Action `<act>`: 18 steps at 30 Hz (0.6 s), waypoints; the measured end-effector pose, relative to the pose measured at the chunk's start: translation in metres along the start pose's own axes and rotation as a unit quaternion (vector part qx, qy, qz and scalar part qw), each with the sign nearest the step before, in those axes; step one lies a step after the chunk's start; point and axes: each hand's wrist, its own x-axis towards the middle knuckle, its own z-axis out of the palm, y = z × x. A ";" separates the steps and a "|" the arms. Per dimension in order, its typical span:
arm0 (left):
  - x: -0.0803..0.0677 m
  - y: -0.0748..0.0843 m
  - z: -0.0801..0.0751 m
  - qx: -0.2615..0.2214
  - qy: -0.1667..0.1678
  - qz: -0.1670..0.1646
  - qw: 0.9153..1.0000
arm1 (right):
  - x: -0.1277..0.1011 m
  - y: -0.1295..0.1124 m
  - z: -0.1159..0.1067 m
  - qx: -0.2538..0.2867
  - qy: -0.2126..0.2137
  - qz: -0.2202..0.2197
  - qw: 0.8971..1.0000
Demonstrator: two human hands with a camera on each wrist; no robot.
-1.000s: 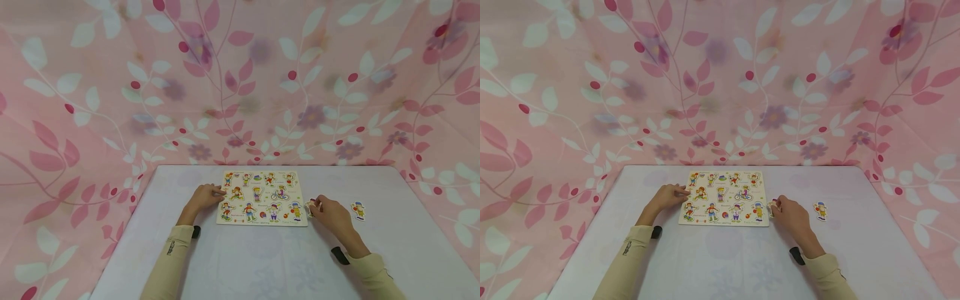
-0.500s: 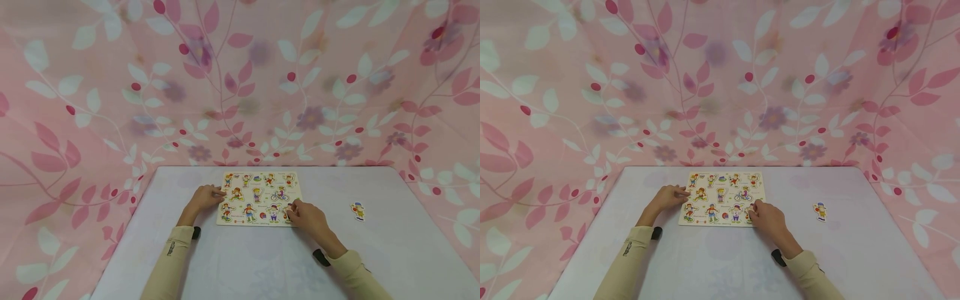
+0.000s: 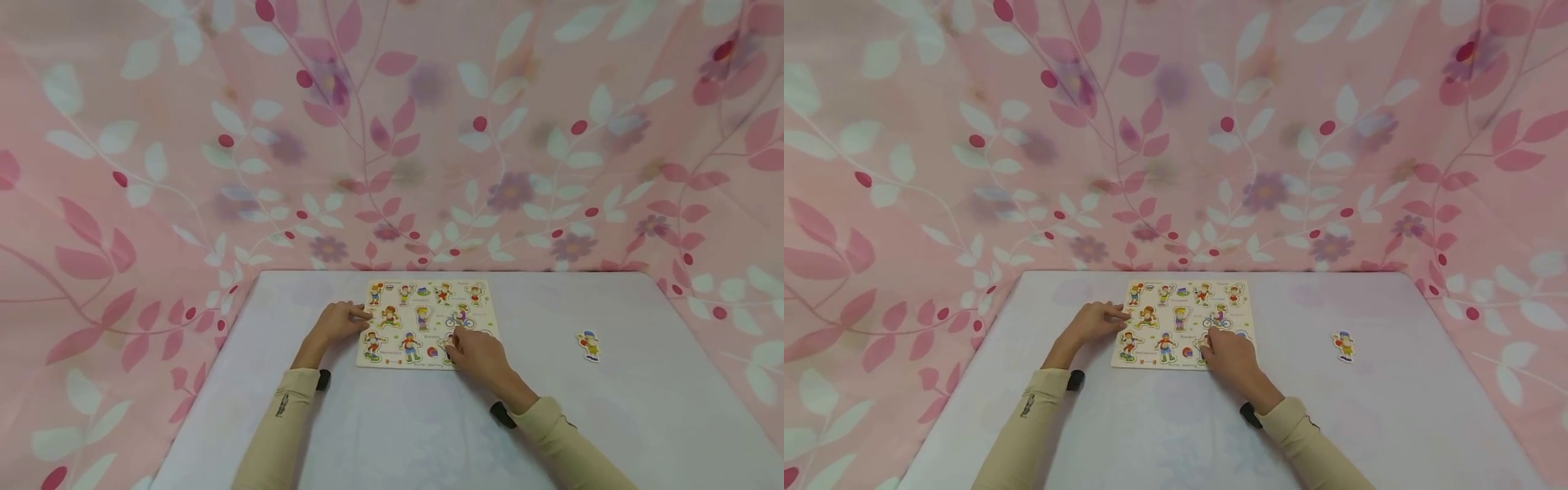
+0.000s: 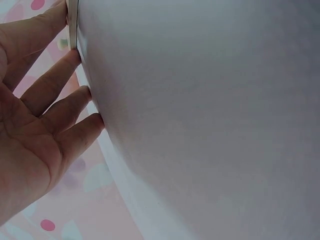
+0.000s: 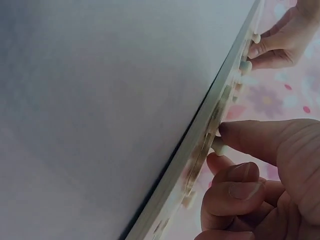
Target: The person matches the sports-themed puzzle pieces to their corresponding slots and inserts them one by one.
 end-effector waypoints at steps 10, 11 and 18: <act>0.003 0.003 -0.004 -0.001 0.002 -0.009 1.000 | 0.009 -0.002 -0.001 0.000 -0.001 -0.009 1.000; 0.004 0.003 -0.004 0.000 0.000 -0.010 1.000 | 0.009 -0.002 -0.001 -0.001 -0.003 -0.009 1.000; 0.002 0.001 0.000 0.001 -0.006 -0.010 1.000 | 0.009 -0.003 0.003 -0.014 -0.005 -0.007 1.000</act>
